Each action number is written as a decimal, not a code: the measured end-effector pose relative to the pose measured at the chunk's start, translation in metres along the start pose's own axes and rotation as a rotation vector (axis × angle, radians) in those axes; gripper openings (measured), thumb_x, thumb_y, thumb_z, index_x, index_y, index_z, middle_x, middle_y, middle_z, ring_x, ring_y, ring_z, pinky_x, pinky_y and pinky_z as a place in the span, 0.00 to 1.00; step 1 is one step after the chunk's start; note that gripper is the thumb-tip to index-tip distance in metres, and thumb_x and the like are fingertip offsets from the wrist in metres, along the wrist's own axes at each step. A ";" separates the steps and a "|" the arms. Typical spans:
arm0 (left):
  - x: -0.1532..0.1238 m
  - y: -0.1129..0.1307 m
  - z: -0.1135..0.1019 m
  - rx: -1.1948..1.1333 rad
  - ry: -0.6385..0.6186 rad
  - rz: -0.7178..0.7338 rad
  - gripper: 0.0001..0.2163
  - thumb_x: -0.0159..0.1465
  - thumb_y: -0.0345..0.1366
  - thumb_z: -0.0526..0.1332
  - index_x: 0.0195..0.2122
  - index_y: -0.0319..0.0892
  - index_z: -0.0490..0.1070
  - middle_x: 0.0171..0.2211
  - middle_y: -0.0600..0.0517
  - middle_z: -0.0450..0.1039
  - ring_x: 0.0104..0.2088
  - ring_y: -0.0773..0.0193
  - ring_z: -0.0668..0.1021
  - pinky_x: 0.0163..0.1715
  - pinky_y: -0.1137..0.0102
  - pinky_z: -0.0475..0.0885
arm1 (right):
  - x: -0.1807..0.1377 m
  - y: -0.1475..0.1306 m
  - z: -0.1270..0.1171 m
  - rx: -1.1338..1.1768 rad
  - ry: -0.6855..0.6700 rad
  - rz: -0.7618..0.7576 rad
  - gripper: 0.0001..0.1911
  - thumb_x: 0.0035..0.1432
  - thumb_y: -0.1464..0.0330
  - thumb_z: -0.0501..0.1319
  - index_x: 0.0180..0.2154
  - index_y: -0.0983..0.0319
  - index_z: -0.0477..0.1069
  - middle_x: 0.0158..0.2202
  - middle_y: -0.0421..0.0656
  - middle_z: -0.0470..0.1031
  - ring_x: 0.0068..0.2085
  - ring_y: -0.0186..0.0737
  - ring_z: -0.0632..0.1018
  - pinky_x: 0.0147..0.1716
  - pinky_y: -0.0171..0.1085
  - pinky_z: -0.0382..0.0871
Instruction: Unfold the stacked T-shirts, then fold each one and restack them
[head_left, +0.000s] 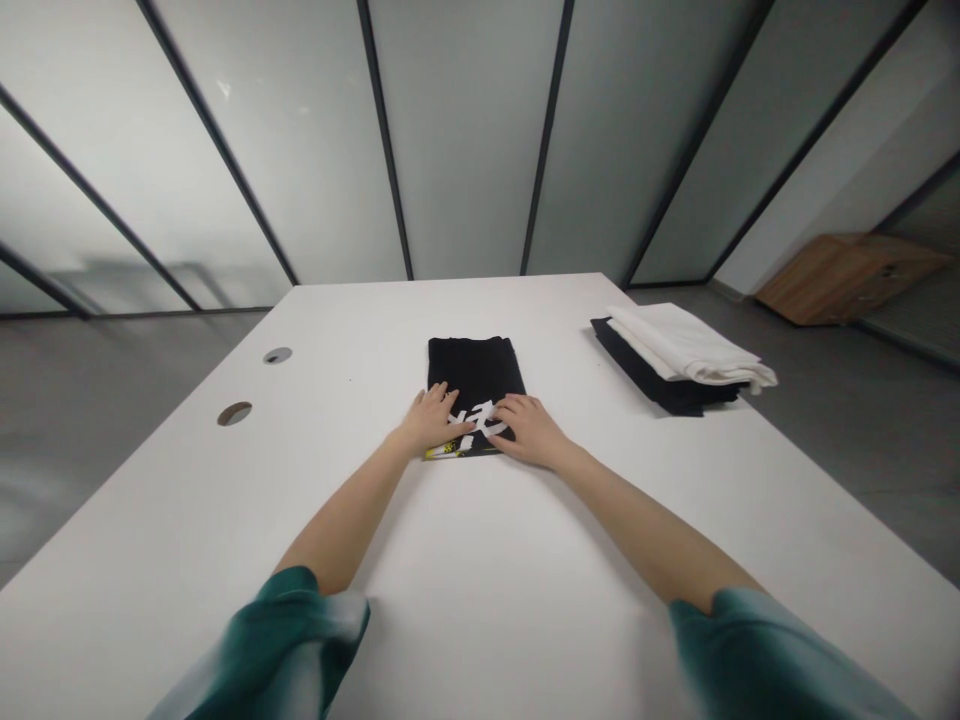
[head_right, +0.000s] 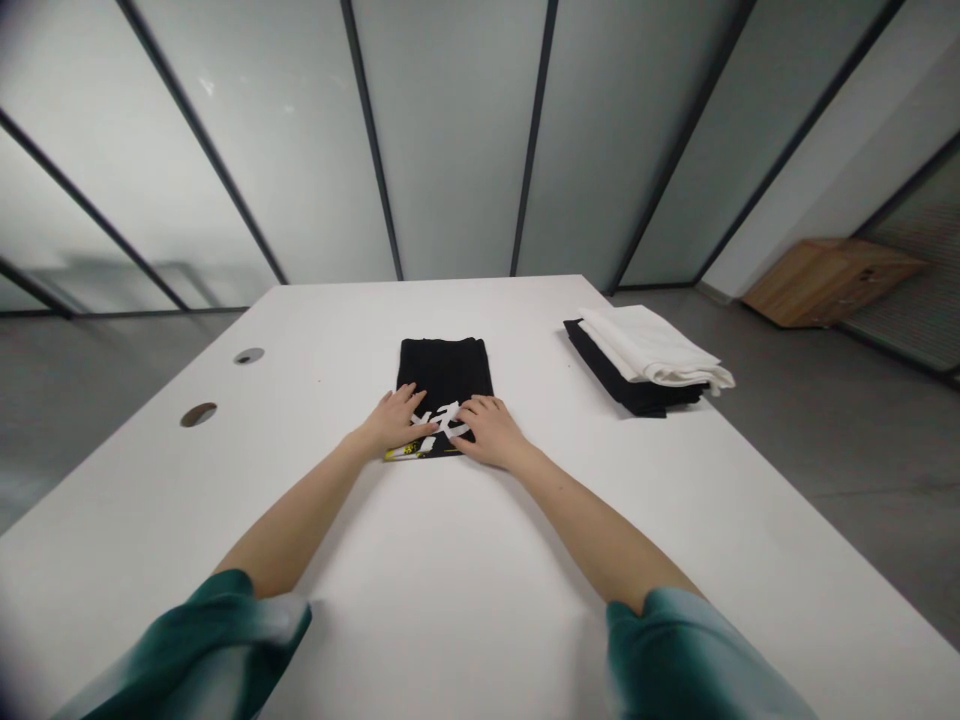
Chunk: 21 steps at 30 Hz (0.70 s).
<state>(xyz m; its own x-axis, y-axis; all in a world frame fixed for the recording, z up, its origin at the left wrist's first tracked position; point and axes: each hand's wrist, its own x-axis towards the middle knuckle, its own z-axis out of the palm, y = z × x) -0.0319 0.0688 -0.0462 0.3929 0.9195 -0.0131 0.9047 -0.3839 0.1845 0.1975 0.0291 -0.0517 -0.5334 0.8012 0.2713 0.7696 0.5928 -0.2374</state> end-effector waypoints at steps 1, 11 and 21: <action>0.001 -0.002 0.002 -0.007 0.004 0.000 0.38 0.62 0.62 0.55 0.66 0.40 0.59 0.68 0.37 0.54 0.68 0.44 0.58 0.64 0.54 0.55 | 0.000 0.000 0.001 -0.013 -0.018 0.029 0.20 0.59 0.57 0.62 0.50 0.59 0.75 0.54 0.49 0.74 0.61 0.54 0.66 0.60 0.52 0.56; -0.005 0.019 -0.007 -0.001 0.118 0.187 0.24 0.62 0.57 0.59 0.45 0.41 0.75 0.45 0.43 0.77 0.50 0.50 0.76 0.57 0.57 0.64 | 0.003 0.008 0.003 -0.102 -0.062 0.119 0.22 0.64 0.56 0.58 0.55 0.57 0.73 0.61 0.48 0.70 0.66 0.55 0.61 0.63 0.55 0.51; -0.008 0.022 -0.015 0.047 0.063 0.282 0.14 0.60 0.37 0.60 0.47 0.42 0.74 0.48 0.45 0.76 0.51 0.54 0.77 0.51 0.64 0.70 | 0.000 0.022 0.000 -0.081 0.031 0.040 0.26 0.55 0.59 0.64 0.55 0.61 0.73 0.61 0.52 0.69 0.64 0.56 0.63 0.61 0.54 0.56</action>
<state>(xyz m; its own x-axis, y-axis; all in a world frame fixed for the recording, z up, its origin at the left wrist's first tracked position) -0.0182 0.0543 -0.0270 0.6204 0.7786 0.0940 0.7684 -0.6275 0.1260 0.2143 0.0418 -0.0571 -0.4918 0.8201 0.2926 0.8163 0.5512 -0.1726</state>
